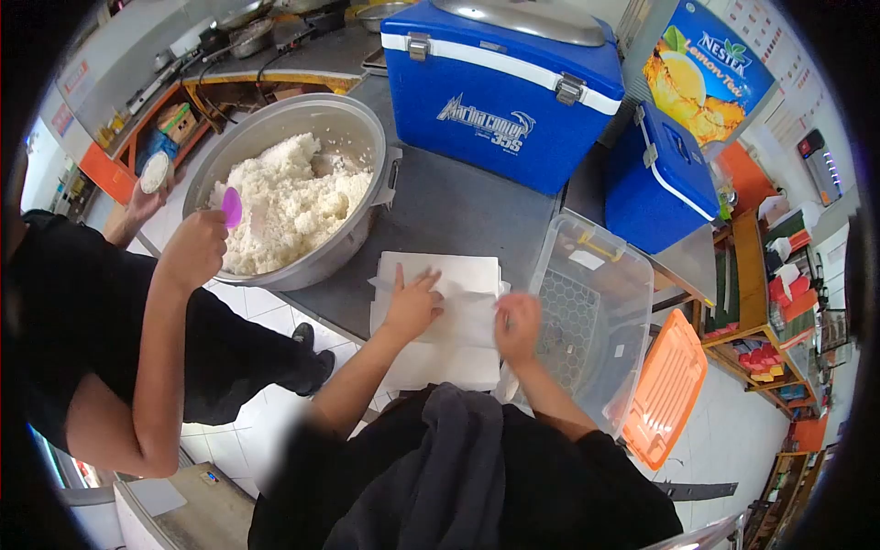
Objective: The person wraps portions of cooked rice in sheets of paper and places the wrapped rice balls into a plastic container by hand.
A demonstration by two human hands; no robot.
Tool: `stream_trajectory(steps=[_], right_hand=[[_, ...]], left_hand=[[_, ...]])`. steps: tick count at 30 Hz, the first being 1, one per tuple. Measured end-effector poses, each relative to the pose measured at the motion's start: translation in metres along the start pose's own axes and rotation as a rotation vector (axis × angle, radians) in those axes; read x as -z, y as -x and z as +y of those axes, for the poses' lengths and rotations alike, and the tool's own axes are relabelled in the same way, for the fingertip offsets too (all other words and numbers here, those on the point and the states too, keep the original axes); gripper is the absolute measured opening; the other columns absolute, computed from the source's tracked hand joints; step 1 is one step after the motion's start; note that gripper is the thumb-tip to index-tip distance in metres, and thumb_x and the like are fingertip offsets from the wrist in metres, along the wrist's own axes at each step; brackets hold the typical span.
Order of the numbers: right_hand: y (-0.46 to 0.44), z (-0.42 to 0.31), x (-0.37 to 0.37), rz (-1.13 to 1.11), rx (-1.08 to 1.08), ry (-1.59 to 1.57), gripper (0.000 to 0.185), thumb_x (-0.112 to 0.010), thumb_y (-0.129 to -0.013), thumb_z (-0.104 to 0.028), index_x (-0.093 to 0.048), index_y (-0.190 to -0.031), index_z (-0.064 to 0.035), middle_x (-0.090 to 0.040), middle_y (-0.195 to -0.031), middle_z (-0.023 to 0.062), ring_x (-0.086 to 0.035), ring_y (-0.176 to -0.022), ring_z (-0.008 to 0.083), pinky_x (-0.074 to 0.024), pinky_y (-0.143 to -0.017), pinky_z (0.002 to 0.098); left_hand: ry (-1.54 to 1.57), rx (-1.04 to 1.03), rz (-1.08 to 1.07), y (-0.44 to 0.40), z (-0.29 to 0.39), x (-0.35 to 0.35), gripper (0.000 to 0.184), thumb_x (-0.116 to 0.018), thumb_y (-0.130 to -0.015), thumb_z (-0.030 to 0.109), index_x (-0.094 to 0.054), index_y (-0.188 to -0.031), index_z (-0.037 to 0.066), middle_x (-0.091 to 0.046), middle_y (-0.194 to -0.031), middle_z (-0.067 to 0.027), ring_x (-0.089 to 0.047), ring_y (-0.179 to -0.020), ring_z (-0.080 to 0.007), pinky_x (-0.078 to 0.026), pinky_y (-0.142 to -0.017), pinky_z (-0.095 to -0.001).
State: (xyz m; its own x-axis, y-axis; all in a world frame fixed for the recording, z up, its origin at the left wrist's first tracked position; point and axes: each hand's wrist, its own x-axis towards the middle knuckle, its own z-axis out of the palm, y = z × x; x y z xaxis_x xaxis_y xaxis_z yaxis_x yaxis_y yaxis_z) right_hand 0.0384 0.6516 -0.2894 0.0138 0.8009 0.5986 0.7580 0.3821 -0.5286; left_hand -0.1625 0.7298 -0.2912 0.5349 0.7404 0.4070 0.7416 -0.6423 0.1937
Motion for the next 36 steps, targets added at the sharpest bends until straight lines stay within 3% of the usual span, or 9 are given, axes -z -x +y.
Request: stream_trajectory(steps=[3,10,15,16,18,21,24,29,36], right_hand=[[0.028,-0.035,-0.02,-0.445,0.381,-0.166,0.021,-0.058,-0.073,-0.007,-0.059,-0.093,-0.0001,-0.057,-0.105,0.0139,-0.052,-0.103,0.0298,-0.038,-0.095,0.0439],[0.03,-0.024,-0.044,-0.439,0.255,-0.066,0.043,-0.056,-0.079,-0.015,-0.047,-0.118,0.0008,-0.049,-0.117,0.0189,-0.042,-0.116,0.0337,-0.0322,-0.1,0.0442],[0.055,0.014,-0.035,-0.524,-0.448,-0.033,0.041,-0.052,-0.081,-0.01,-0.045,-0.12,0.0031,-0.047,-0.118,0.0215,-0.043,-0.112,0.0367,-0.0342,-0.096,0.0448],[0.056,0.012,-0.033,-0.527,-0.453,-0.034,0.041,-0.052,-0.081,-0.01,-0.045,-0.12,0.0031,-0.047,-0.118,0.0215,-0.043,-0.112,0.0367,-0.0342,-0.096,0.0448],[0.047,0.003,-0.022,0.132,-0.295,0.042,0.038,-0.052,-0.08,-0.007,-0.047,-0.117,0.0029,-0.048,-0.116,0.0218,-0.045,-0.107,0.0379,-0.0369,-0.092,0.0441],[0.02,-0.031,-0.006,-0.03,0.031,0.028,0.038,-0.054,-0.08,-0.007,-0.046,-0.116,0.0028,-0.047,-0.115,0.0213,-0.047,-0.103,0.0384,-0.0382,-0.091,0.0425],[0.035,-0.026,-0.031,-0.361,-0.047,-0.191,0.034,-0.055,-0.08,-0.008,-0.047,-0.111,0.0028,-0.047,-0.115,0.0209,-0.048,-0.102,0.0367,-0.0399,-0.089,0.0414],[0.053,-0.003,-0.035,-0.347,-0.111,-0.128,0.026,-0.058,-0.079,-0.01,-0.053,-0.102,0.0,-0.052,-0.108,0.0172,-0.051,-0.1,0.0338,-0.0415,-0.087,0.0396],[0.038,0.02,-0.041,-0.504,-0.228,-0.035,0.025,-0.059,-0.077,-0.008,-0.056,-0.102,-0.0033,-0.058,-0.097,0.0147,-0.055,-0.095,0.0321,-0.0438,-0.083,0.0392]], left_hand=[[0.102,-0.056,-0.237,-0.008,-0.002,0.001,0.013,-0.057,-0.078,0.018,-0.066,-0.086,0.013,-0.062,-0.095,-0.0054,-0.057,-0.095,-0.0234,-0.027,-0.102,-0.0496],[0.079,0.004,-0.583,-0.002,0.014,0.015,0.023,-0.049,-0.078,0.013,-0.063,-0.096,0.008,-0.062,-0.103,-0.0071,-0.06,-0.092,-0.0243,-0.047,-0.085,-0.038],[0.109,-0.064,-0.218,0.047,0.023,-0.013,0.031,-0.05,-0.078,0.011,-0.056,-0.107,0.002,-0.053,-0.117,-0.0144,-0.051,-0.11,-0.0274,-0.041,-0.093,-0.039],[0.038,-0.082,-0.243,0.054,0.025,-0.015,0.036,-0.049,-0.079,0.012,-0.052,-0.114,0.001,-0.047,-0.126,-0.0155,-0.045,-0.118,-0.028,-0.038,-0.096,-0.04],[-0.032,-0.096,-0.269,0.063,0.028,-0.017,0.041,-0.048,-0.081,0.012,-0.048,-0.12,-0.001,-0.041,-0.134,-0.0167,-0.038,-0.125,-0.0286,-0.036,-0.099,-0.041],[0.054,-0.057,-0.245,0.067,0.034,-0.014,0.044,-0.047,-0.084,0.014,-0.044,-0.124,-0.001,-0.038,-0.136,-0.0176,-0.036,-0.127,-0.0295,-0.032,-0.102,-0.0424],[0.043,-0.067,-0.201,0.071,0.035,-0.014,0.044,-0.049,-0.084,0.016,-0.045,-0.124,-0.002,-0.038,-0.135,-0.0182,-0.035,-0.127,-0.0302,-0.033,-0.102,-0.0425],[0.366,0.229,-0.162,0.098,0.017,-0.011,0.048,-0.06,-0.079,0.016,-0.046,-0.122,0.002,-0.047,-0.127,-0.0188,-0.052,-0.11,-0.0312,-0.046,-0.088,-0.0392],[0.559,0.173,-0.23,0.06,-0.036,-0.006,0.015,-0.062,-0.076,0.01,-0.067,-0.09,0.007,-0.067,-0.089,-0.0097,-0.063,-0.081,-0.0283,-0.05,-0.07,-0.0346]])
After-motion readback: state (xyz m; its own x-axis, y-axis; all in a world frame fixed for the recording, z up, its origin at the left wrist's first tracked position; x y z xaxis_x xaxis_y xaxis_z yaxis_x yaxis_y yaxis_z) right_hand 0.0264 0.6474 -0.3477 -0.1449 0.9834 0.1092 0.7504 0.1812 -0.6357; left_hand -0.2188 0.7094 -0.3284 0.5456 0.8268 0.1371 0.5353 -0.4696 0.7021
